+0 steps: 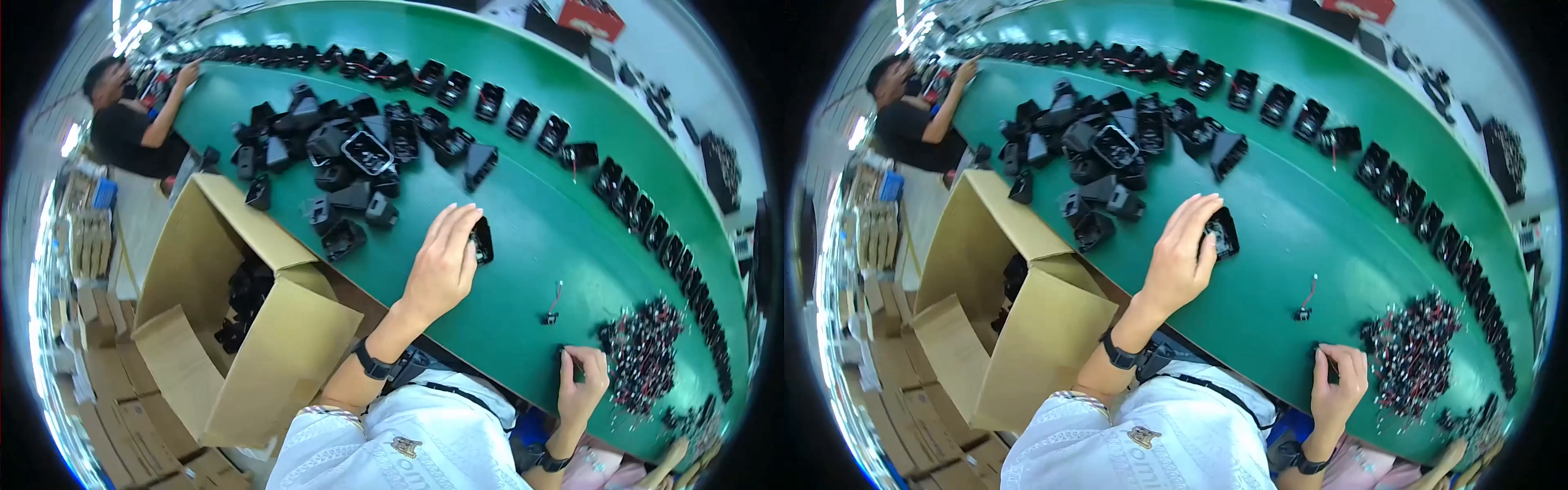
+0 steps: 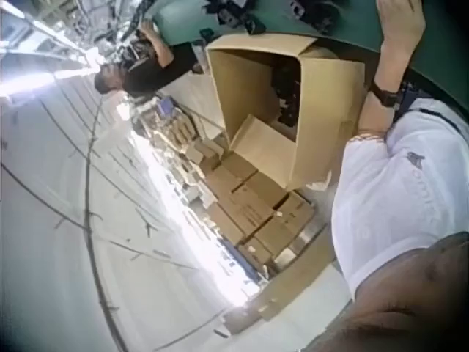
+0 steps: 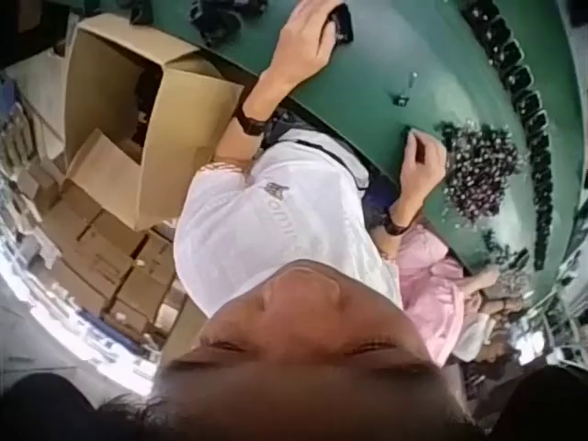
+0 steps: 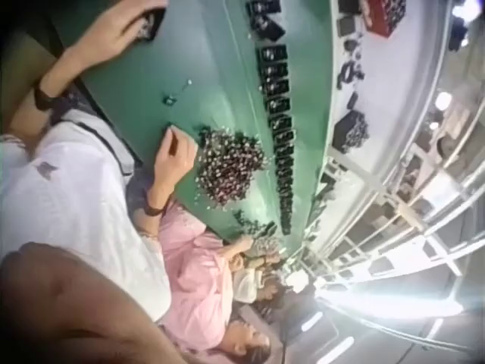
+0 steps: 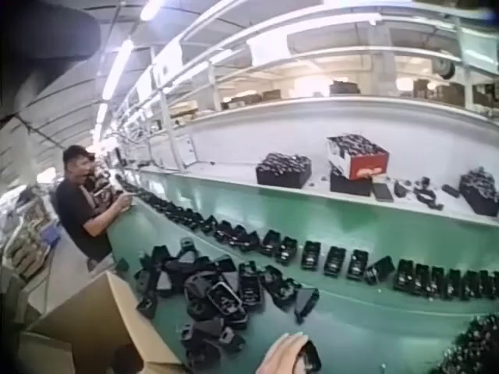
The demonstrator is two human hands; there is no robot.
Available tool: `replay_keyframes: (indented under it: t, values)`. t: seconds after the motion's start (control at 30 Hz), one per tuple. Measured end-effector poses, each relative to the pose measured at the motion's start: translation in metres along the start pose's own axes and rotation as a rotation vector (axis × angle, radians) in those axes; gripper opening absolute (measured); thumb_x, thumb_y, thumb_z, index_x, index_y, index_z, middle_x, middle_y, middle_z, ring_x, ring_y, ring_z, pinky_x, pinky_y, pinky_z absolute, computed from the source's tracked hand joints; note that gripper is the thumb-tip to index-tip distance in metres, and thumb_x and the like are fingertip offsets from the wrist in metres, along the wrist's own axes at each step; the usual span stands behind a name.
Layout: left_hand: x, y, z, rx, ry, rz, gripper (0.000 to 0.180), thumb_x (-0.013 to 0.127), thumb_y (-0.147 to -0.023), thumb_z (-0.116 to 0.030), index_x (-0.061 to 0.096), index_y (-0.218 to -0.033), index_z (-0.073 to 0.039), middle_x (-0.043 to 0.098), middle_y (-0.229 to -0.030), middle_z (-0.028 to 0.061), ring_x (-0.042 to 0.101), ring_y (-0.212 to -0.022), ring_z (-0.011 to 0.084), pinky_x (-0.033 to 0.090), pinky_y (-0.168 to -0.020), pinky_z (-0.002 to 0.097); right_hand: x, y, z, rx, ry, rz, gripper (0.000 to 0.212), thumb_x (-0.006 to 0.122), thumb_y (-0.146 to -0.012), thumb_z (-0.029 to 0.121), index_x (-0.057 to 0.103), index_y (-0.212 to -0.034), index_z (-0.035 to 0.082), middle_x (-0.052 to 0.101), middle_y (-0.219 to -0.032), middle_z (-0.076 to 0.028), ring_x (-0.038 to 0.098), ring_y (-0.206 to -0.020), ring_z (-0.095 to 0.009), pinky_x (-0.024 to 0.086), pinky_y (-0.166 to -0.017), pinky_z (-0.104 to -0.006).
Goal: Assemble electronic components and wiring into plastic controller housings on an assembly line.
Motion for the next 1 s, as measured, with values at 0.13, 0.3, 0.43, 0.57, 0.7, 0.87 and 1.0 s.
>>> replay_keyframes:
  t: [0.13, 0.3, 0.43, 0.57, 0.7, 0.87, 1.0]
  values:
    - [-0.002, -0.005, -0.003, 0.034, -0.068, -0.108, 0.040, 0.056, -0.091, -0.001, 0.056, -0.132, -0.001, 0.047, -0.145, 0.0207, 0.044, -0.135, 0.0430, 0.040, -0.110, 0.0477, 0.001, -0.005, -0.003, 0.002, 0.068, -0.132, 0.008, 0.070, -0.083, -0.003, 0.066, -0.090, 0.000, 0.064, -0.086, -0.010, 0.059, -0.076, -0.023, 0.048, -0.068, -0.0329]
    - [-0.034, 0.016, -0.019, 0.046, -0.086, -0.254, 0.038, 0.060, -0.088, -0.002, 0.059, -0.125, -0.003, 0.051, -0.137, 0.0199, 0.050, -0.126, 0.0416, 0.042, -0.107, 0.0471, -0.002, -0.019, 0.002, -0.011, 0.163, -0.149, 0.017, 0.065, -0.079, -0.007, 0.066, -0.094, 0.000, 0.064, -0.094, -0.012, 0.060, -0.088, -0.027, 0.048, -0.078, -0.0374]
    - [-0.114, 0.055, -0.042, 0.006, -0.110, -0.349, 0.031, 0.067, -0.082, -0.002, 0.065, -0.113, -0.003, 0.058, -0.130, 0.0172, 0.058, -0.117, 0.0368, 0.044, -0.104, 0.0463, -0.007, -0.020, 0.001, -0.137, 0.205, -0.071, 0.024, 0.060, -0.078, -0.009, 0.064, -0.100, 0.000, 0.063, -0.103, -0.014, 0.060, -0.103, -0.033, 0.047, -0.092, -0.0421]
    - [-0.231, 0.097, -0.052, -0.050, -0.366, -0.471, 0.022, 0.067, -0.082, -0.004, 0.065, -0.104, -0.003, 0.062, -0.115, 0.0162, 0.061, -0.107, 0.0353, 0.050, -0.095, 0.0438, -0.022, -0.029, 0.022, -0.202, 0.018, -0.004, 0.025, 0.057, -0.081, -0.010, 0.063, -0.104, -0.002, 0.062, -0.110, -0.015, 0.059, -0.107, -0.031, 0.047, -0.096, -0.0418]
    - [-0.356, 0.166, -0.009, -0.378, -0.526, -0.442, 0.021, 0.065, -0.087, -0.011, 0.065, -0.105, -0.001, 0.067, -0.104, 0.0179, 0.066, -0.101, 0.0349, 0.052, -0.089, 0.0407, 0.013, -0.036, 0.111, -0.397, -0.077, 0.239, 0.022, 0.060, -0.081, -0.005, 0.063, -0.102, 0.000, 0.062, -0.110, -0.014, 0.060, -0.100, -0.027, 0.046, -0.084, -0.0336]
    - [-0.433, 0.206, 0.140, -0.779, -0.475, 0.054, 0.029, 0.064, -0.090, -0.021, 0.064, -0.111, -0.001, 0.072, -0.098, 0.0182, 0.070, -0.093, 0.0329, 0.055, -0.084, 0.0417, 0.087, -0.037, 0.254, -0.595, -0.339, 0.578, 0.021, 0.063, -0.078, -0.001, 0.065, -0.099, 0.000, 0.064, -0.105, -0.014, 0.062, -0.096, -0.028, 0.047, -0.079, -0.0337]
    - [-0.444, 0.290, 0.277, -1.106, -0.725, 0.246, 0.059, 0.071, -0.083, -0.041, 0.061, -0.125, 0.000, 0.068, -0.119, 0.0252, 0.063, -0.114, 0.0413, 0.050, -0.098, 0.0472, 0.175, -0.034, 0.398, -0.759, -0.667, 0.977, 0.025, 0.067, -0.084, 0.007, 0.063, -0.107, -0.001, 0.066, -0.108, -0.013, 0.064, -0.102, -0.023, 0.051, -0.087, -0.0355]
Point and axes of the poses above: each hand's wrist, its own y-axis away from the middle knuckle, its own x-axis out of the palm, z = x × y, the point moved 5 cm from there along -y, towards the middle knuckle
